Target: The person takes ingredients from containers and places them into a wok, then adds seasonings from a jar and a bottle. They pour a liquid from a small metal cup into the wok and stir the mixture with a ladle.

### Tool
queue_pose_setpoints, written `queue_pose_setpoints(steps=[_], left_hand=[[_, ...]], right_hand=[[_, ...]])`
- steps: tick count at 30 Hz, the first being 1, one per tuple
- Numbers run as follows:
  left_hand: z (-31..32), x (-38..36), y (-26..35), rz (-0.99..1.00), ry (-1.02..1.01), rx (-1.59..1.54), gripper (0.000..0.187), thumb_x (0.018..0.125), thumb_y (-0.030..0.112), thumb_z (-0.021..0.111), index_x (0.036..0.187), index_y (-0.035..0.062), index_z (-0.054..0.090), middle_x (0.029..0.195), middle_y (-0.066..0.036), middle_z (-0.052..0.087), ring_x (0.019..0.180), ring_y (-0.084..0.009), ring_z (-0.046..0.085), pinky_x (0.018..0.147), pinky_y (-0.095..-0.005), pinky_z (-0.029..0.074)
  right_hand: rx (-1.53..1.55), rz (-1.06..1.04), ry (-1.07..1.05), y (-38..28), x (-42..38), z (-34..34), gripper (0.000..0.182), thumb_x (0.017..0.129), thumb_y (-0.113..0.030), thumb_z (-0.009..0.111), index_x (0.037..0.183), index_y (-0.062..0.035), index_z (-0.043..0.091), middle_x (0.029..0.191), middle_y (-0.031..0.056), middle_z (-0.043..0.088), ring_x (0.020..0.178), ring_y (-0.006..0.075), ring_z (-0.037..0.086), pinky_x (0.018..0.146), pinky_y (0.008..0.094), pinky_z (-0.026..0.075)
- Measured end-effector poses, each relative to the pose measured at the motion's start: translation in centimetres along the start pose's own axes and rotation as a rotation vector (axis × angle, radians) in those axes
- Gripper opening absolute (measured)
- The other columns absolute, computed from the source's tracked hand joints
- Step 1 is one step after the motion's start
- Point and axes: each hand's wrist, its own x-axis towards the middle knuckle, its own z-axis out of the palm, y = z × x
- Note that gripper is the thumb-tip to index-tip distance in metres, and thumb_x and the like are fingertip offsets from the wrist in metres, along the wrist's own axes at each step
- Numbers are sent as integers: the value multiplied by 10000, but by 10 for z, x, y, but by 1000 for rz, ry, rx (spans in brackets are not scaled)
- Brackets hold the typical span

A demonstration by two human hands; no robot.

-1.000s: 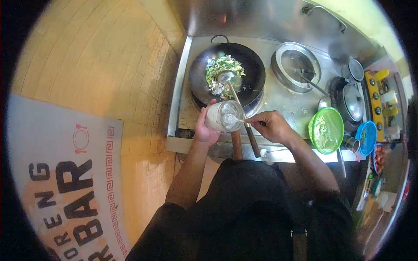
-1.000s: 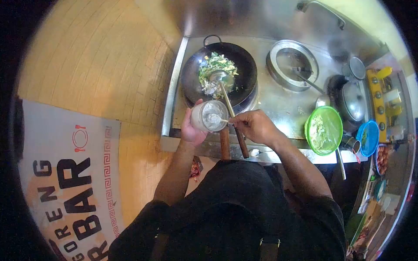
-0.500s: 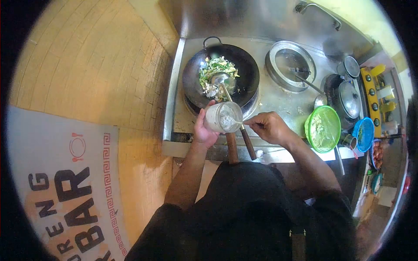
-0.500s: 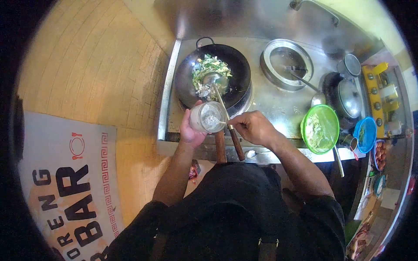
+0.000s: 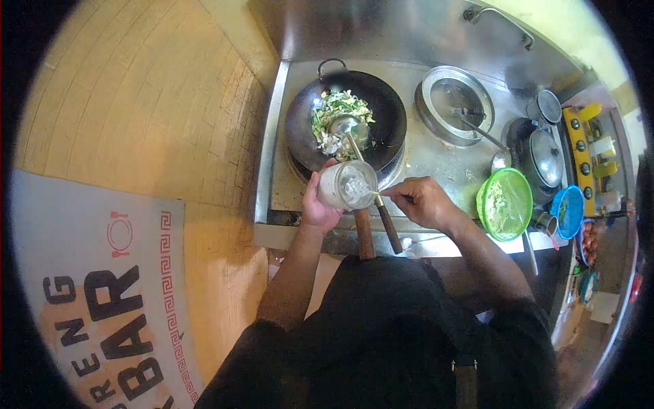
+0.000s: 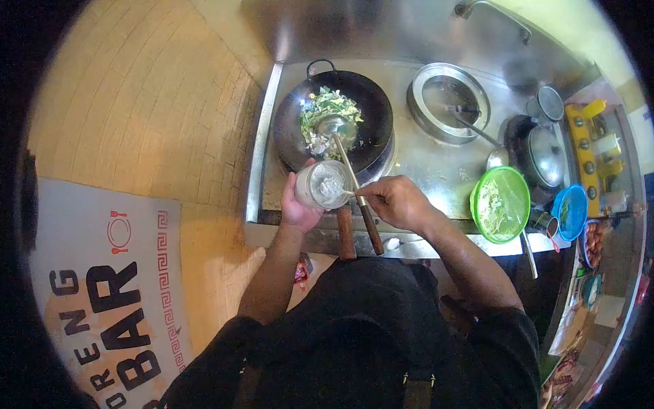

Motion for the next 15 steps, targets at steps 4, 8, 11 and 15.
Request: queue_pose_setpoints(steps=[4, 8, 11, 15], left_hand=[[-8, 1, 5, -40, -140, 6, 519, 956, 510, 359, 1337, 162, 419, 1265, -112, 536, 1036, -271, 588, 608, -415, 538], [-13, 6, 5, -31, -109, 28, 536, 946, 525, 364, 1339, 165, 418, 1273, -101, 533, 1027, -270, 590, 580, -388, 524], [-27, 8, 13, -1, -74, 38, 578, 937, 552, 336, 1350, 155, 411, 1273, -106, 533, 1032, -281, 584, 592, -389, 515], [-57, -2, 41, 87, -25, 20, 618, 922, 585, 315, 1356, 155, 410, 1285, -105, 523, 1057, -294, 567, 603, -403, 514]], right_hand=[[42, 7, 8, 4, 0, 3, 194, 807, -51, 623, 979, -79, 708, 827, 173, 675, 741, 315, 665, 676, 381, 534], [78, 63, 35, 3, 1, -2, 206, 805, -46, 630, 990, -85, 712, 805, 169, 677, 697, 293, 665, 649, 365, 527], [172, 178, 46, 16, 4, -10, 215, 796, -44, 642, 995, -87, 713, 808, 166, 680, 670, 273, 663, 636, 357, 521], [-1, 322, 27, 46, 33, -27, 189, 837, -87, 607, 989, -95, 718, 815, 168, 684, 704, 259, 665, 673, 364, 524]])
